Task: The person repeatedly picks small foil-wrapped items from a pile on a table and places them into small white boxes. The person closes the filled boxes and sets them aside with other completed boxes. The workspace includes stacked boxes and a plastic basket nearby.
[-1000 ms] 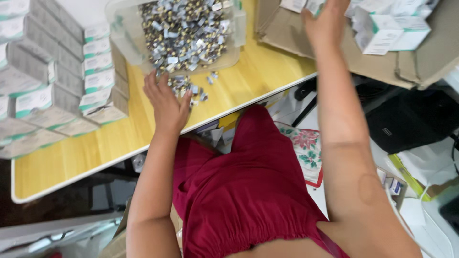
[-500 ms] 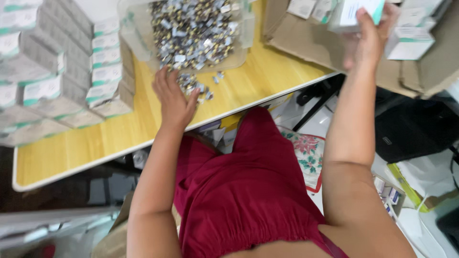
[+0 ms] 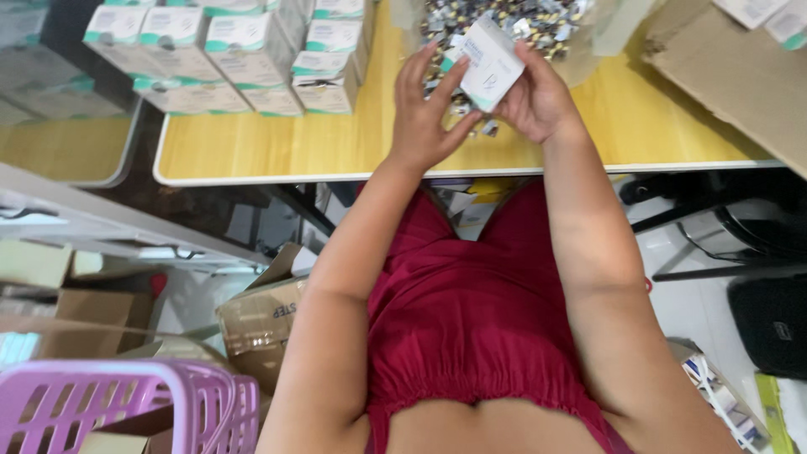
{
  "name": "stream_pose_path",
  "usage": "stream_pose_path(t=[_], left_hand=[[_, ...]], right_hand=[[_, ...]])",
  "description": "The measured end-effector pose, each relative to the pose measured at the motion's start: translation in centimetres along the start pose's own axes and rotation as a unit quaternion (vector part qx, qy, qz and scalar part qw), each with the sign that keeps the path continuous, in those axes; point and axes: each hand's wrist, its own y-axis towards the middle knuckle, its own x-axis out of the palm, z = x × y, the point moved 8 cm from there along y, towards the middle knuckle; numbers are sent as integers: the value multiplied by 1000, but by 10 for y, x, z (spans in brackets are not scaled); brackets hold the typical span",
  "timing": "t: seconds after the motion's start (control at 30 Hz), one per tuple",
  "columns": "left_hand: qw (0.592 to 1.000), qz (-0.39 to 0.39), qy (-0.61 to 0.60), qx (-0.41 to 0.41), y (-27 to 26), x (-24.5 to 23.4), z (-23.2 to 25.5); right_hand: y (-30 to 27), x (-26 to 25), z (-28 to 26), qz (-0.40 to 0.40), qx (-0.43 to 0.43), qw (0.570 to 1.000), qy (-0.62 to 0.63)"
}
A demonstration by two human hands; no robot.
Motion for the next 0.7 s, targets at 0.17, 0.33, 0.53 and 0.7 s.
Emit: stream_pose_path(t=[0.17,0.33,0.53,0.7], left_hand=[[995,-39,-85,17,4,1,2],[994,-65,-91,22,-6,15,-2],[987,16,-121,-109,-25,24,-37],[961,156,-213,-80,-30,15,-38]], right_hand=[[3,-30,-2,114,-72,965,-227],[8,-52,-8,139,-158,950,-231],[-15,-4,-22,7,-288,903,-319],[-16,10,-24,5,-280,925,-258]])
